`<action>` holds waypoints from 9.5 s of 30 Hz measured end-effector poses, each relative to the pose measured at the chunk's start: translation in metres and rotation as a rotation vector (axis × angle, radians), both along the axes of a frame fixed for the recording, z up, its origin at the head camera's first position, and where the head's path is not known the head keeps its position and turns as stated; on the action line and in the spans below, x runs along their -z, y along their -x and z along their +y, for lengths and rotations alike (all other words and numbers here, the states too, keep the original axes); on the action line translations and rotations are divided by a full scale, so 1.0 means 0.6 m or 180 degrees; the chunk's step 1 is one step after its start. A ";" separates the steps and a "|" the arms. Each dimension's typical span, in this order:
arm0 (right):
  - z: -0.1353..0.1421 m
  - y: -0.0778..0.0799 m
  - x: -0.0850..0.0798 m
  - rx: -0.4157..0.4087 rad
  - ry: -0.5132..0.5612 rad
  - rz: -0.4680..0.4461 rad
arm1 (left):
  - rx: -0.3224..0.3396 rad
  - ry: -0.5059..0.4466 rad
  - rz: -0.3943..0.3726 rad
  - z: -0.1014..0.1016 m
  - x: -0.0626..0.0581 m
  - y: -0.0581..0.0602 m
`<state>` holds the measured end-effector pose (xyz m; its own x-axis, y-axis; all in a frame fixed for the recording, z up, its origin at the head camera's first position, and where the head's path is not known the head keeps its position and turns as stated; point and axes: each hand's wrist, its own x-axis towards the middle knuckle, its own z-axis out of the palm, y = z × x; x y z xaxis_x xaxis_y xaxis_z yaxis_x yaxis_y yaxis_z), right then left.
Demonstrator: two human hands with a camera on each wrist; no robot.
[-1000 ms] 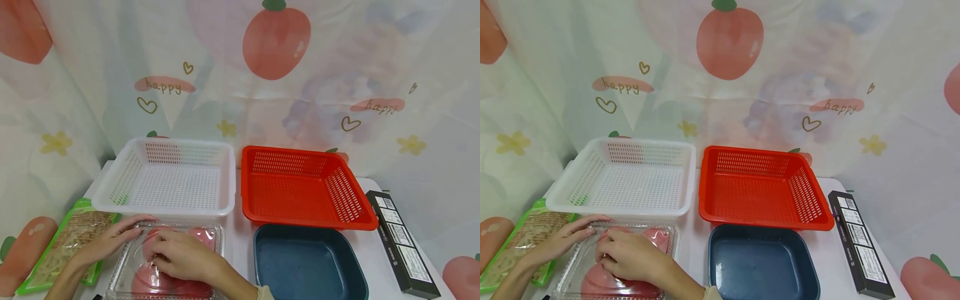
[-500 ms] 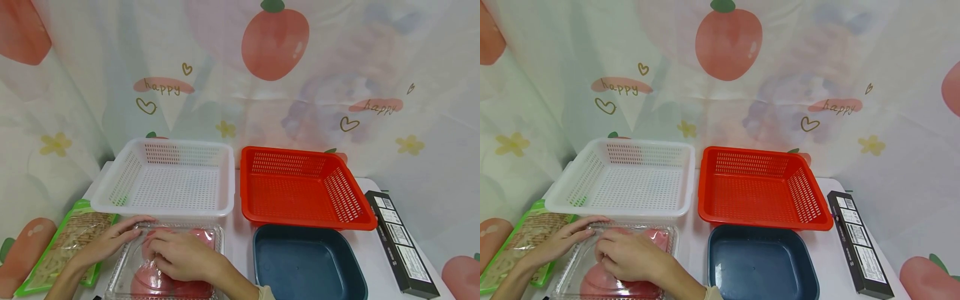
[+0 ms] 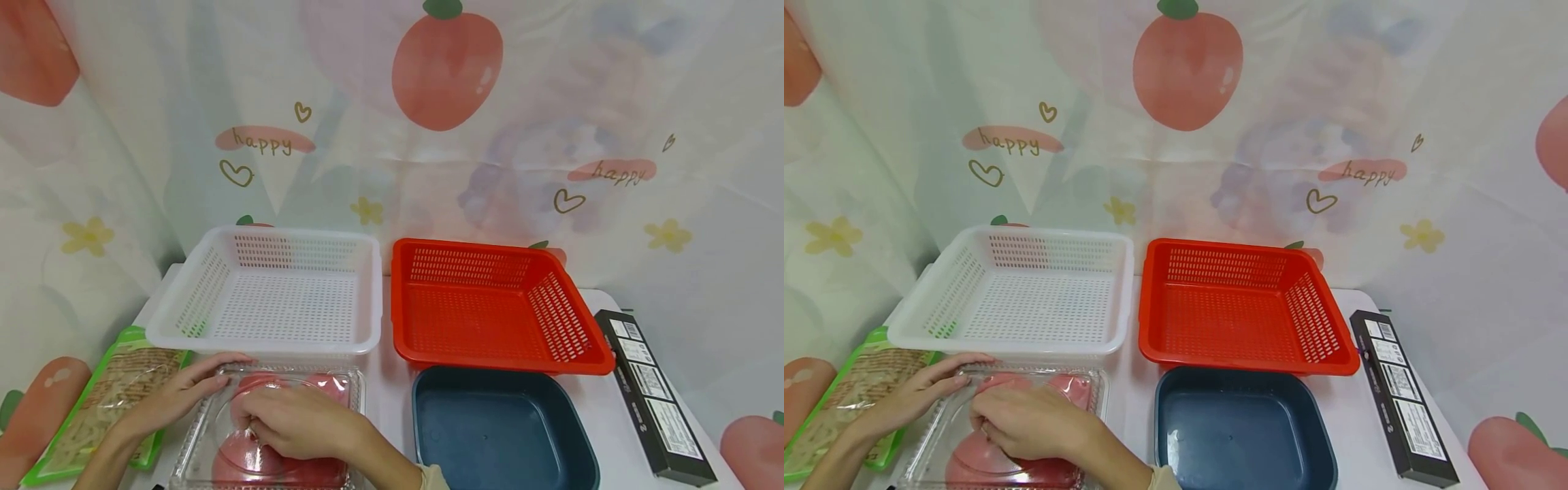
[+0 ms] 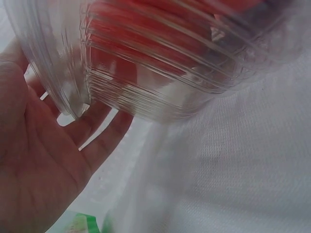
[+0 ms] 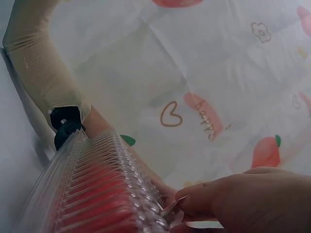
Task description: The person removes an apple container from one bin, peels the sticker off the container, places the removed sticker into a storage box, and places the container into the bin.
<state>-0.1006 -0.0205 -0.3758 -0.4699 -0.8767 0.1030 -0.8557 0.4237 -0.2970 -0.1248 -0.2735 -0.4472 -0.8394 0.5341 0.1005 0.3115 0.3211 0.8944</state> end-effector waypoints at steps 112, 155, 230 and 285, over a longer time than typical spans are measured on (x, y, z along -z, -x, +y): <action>0.007 0.031 0.042 -0.0187 0.0851 -0.0503 | -0.0065 0.0014 0.0252 0.002 0.008 0.001; 0.010 0.028 0.038 -0.0211 0.1306 -0.0841 | 0.0021 -0.0110 0.0252 0.004 0.014 0.001; 0.007 0.028 0.039 -0.0013 0.0924 -0.0847 | 0.0052 -0.0156 0.0212 0.004 0.011 -0.002; 0.017 0.018 0.016 -0.0059 0.0887 -0.0584 | 0.0067 -0.0097 0.0332 0.001 0.015 0.000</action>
